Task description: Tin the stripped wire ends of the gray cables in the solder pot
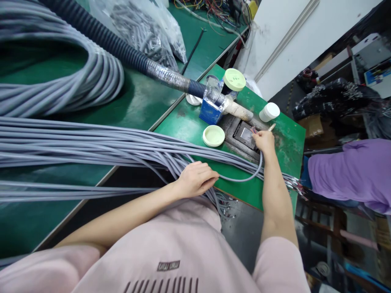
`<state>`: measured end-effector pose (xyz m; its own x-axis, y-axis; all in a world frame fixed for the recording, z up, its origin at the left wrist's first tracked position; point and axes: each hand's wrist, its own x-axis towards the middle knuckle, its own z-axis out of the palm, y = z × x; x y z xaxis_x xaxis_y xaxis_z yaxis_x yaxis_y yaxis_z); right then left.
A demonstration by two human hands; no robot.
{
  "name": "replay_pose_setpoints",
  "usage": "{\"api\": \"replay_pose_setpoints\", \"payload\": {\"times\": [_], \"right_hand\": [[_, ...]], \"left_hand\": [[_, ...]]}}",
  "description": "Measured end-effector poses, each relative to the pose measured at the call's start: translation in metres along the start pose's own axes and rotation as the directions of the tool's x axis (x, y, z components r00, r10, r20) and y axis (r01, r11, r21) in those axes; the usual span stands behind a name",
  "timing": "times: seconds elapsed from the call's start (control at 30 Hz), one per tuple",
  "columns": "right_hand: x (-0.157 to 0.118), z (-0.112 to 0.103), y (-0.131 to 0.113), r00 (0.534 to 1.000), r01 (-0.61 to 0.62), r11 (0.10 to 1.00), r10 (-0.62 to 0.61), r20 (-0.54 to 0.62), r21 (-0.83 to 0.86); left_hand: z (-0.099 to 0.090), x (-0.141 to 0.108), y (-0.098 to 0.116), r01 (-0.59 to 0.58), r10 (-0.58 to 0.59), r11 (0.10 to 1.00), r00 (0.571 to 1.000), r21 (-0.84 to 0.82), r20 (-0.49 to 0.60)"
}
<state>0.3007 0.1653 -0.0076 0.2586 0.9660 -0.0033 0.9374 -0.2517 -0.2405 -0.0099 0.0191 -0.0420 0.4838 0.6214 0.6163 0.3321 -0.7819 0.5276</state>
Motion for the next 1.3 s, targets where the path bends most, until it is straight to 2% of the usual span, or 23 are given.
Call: {"api": "replay_pose_setpoints", "payload": {"times": [0.1, 0.2, 0.33, 0.43, 0.47, 0.5, 0.57, 0.63, 0.7, 0.77, 0.87, 0.93, 1.03, 1.1, 1.13, 1.17, 1.23, 1.27, 1.3], "right_hand": [[-0.006, -0.007, -0.003, 1.0, 0.005, 0.999, -0.004, -0.023, 0.047], [-0.025, -0.021, -0.012, 0.999, 0.02, 0.979, -0.012, -0.036, 0.204], [-0.074, -0.043, -0.034, 0.999, 0.05, 0.862, -0.042, -0.027, 0.505], [-0.117, -0.056, -0.051, 0.997, 0.075, 0.767, -0.067, -0.037, 0.637], [-0.131, -0.059, -0.057, 0.996, 0.087, 0.746, -0.071, -0.05, 0.66], [-0.144, -0.062, -0.062, 0.995, 0.102, 0.728, -0.071, -0.072, 0.678], [-0.165, -0.065, -0.071, 0.993, 0.12, 0.705, -0.075, -0.095, 0.699], [-0.18, -0.065, -0.079, 0.992, 0.124, 0.693, -0.078, -0.097, 0.71], [-0.19, -0.062, -0.083, 0.992, 0.123, 0.683, -0.075, -0.099, 0.72], [-0.196, -0.057, -0.086, 0.993, 0.119, 0.658, -0.06, -0.106, 0.744], [-0.202, -0.047, -0.086, 0.996, 0.089, 0.593, -0.044, -0.077, 0.8], [-0.204, -0.042, -0.084, 0.998, 0.064, 0.541, -0.04, -0.05, 0.839], [-0.208, -0.039, -0.081, 0.999, 0.009, 0.471, -0.051, 0.017, 0.882], [-0.213, -0.039, -0.077, 0.995, -0.038, 0.431, -0.07, 0.076, 0.901], [-0.216, -0.039, -0.076, 0.992, -0.059, 0.404, -0.076, 0.098, 0.913], [-0.22, -0.038, -0.075, 0.991, -0.076, 0.37, -0.076, 0.112, 0.926], [-0.228, -0.036, -0.074, 0.99, -0.103, 0.29, -0.065, 0.127, 0.951], [-0.231, -0.034, -0.074, 0.99, -0.111, 0.251, -0.06, 0.13, 0.962], [-0.234, -0.033, -0.074, 0.99, -0.113, 0.217, -0.056, 0.128, 0.97]], "left_hand": [[0.0, 0.0, 0.0, 0.01, -0.01, 1.0, 1.0, -0.006, 0.002], [0.001, -0.001, -0.001, 0.025, -0.025, 1.0, 1.0, -0.011, 0.001], [-0.001, 0.0, 0.001, 0.071, -0.07, 0.996, 0.997, -0.053, 0.016], [-0.004, 0.009, 0.005, 0.201, -0.199, 0.945, 0.979, -0.257, 0.033], [-0.004, 0.014, 0.008, 0.274, -0.278, 0.887, 0.96, -0.373, 0.044], [-0.002, 0.019, 0.011, 0.347, -0.366, 0.791, 0.928, -0.504, 0.065], [0.004, 0.031, 0.018, 0.448, -0.517, 0.489, 0.84, -0.748, 0.164], [0.014, 0.043, 0.026, 0.457, -0.57, 0.155, 0.765, -0.876, 0.299], [0.024, 0.052, 0.036, 0.421, -0.58, -0.072, 0.72, -0.904, 0.382], [0.032, 0.058, 0.045, 0.363, -0.606, -0.201, 0.684, -0.91, 0.406], [0.041, 0.062, 0.057, 0.284, -0.648, -0.274, 0.652, -0.919, 0.395], [0.044, 0.063, 0.061, 0.268, -0.669, -0.254, 0.646, -0.929, 0.369], [0.043, 0.064, 0.057, 0.275, -0.707, -0.146, 0.643, -0.95, 0.295], [0.038, 0.063, 0.05, 0.275, -0.741, 0.016, 0.648, -0.961, 0.174], [0.035, 0.062, 0.047, 0.275, -0.742, 0.147, 0.666, -0.95, 0.078], [0.031, 0.061, 0.043, 0.269, -0.708, 0.302, 0.706, -0.915, -0.026], [0.025, 0.058, 0.038, 0.202, -0.528, 0.596, 0.828, -0.777, -0.189], [0.024, 0.057, 0.037, 0.151, -0.422, 0.69, 0.878, -0.707, -0.225], [0.024, 0.056, 0.037, 0.109, -0.344, 0.74, 0.909, -0.663, -0.234]]}}
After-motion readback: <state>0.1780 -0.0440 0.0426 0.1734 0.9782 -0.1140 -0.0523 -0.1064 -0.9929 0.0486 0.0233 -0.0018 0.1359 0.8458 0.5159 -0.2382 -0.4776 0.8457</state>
